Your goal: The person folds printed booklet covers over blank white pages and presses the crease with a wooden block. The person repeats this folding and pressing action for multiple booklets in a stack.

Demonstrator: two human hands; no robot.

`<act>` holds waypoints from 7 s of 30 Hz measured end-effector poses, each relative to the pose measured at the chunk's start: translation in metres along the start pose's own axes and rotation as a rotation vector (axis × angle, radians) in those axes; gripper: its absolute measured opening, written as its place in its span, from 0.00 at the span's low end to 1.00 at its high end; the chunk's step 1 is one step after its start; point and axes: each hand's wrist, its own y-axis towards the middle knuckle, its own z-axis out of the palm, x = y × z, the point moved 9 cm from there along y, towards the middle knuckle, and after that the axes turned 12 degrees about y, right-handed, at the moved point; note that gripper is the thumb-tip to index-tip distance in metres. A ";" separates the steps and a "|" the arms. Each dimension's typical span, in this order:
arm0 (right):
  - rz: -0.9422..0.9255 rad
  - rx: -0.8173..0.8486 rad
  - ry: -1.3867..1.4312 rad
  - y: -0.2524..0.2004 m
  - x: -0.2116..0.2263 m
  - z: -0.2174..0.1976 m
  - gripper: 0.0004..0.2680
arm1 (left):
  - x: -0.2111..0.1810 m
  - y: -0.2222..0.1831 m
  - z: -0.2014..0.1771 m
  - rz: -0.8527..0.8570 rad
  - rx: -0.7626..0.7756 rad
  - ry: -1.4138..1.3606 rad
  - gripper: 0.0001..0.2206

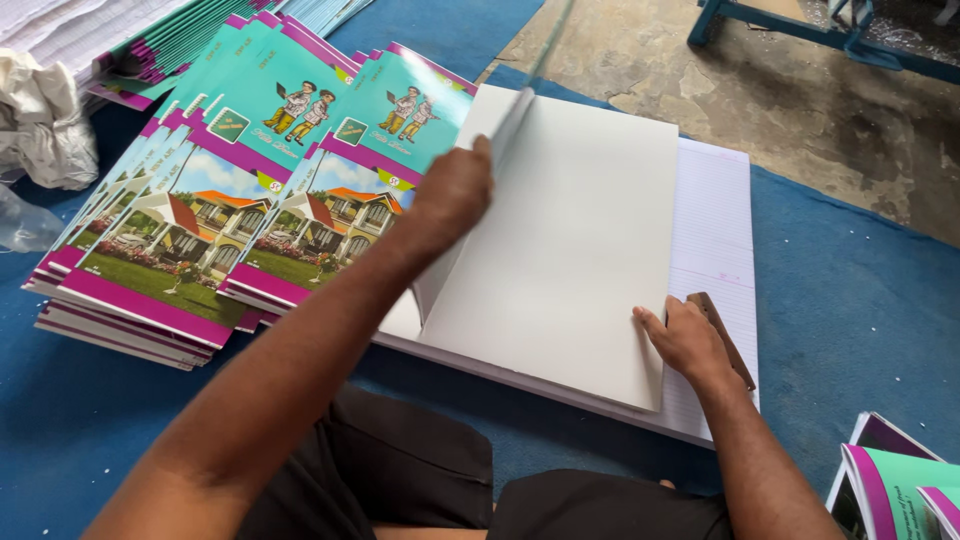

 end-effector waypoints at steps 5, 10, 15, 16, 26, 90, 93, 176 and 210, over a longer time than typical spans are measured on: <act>-0.014 -0.017 0.004 0.001 0.001 0.001 0.24 | 0.053 0.006 -0.010 -0.101 0.019 0.055 0.13; 0.036 -0.027 0.002 0.001 -0.003 0.005 0.25 | 0.114 0.002 -0.008 -0.257 0.048 0.019 0.13; 0.035 -0.088 -0.007 0.006 -0.006 0.007 0.33 | 0.179 -0.009 0.009 -0.421 0.073 -0.065 0.15; 0.037 -0.088 -0.016 0.008 -0.006 0.008 0.35 | 0.193 -0.011 0.012 -0.446 0.070 -0.053 0.17; 0.078 -0.081 -0.024 0.020 -0.014 0.019 0.42 | 0.308 -0.039 0.023 -0.502 -0.011 -0.059 0.27; 0.138 -0.059 1.125 0.002 0.004 -0.018 0.22 | 0.149 -0.047 0.156 -0.505 0.322 -0.646 0.21; 0.192 -0.199 0.784 -0.004 0.002 -0.037 0.22 | 0.137 -0.052 0.159 -0.514 0.279 -0.579 0.20; -0.454 -0.135 0.257 0.112 0.157 0.013 0.32 | 0.065 -0.005 0.200 -0.636 0.349 -0.702 0.20; -0.257 -0.134 -0.037 0.120 0.163 0.048 0.32 | 0.056 0.000 0.175 -0.551 0.304 -0.366 0.12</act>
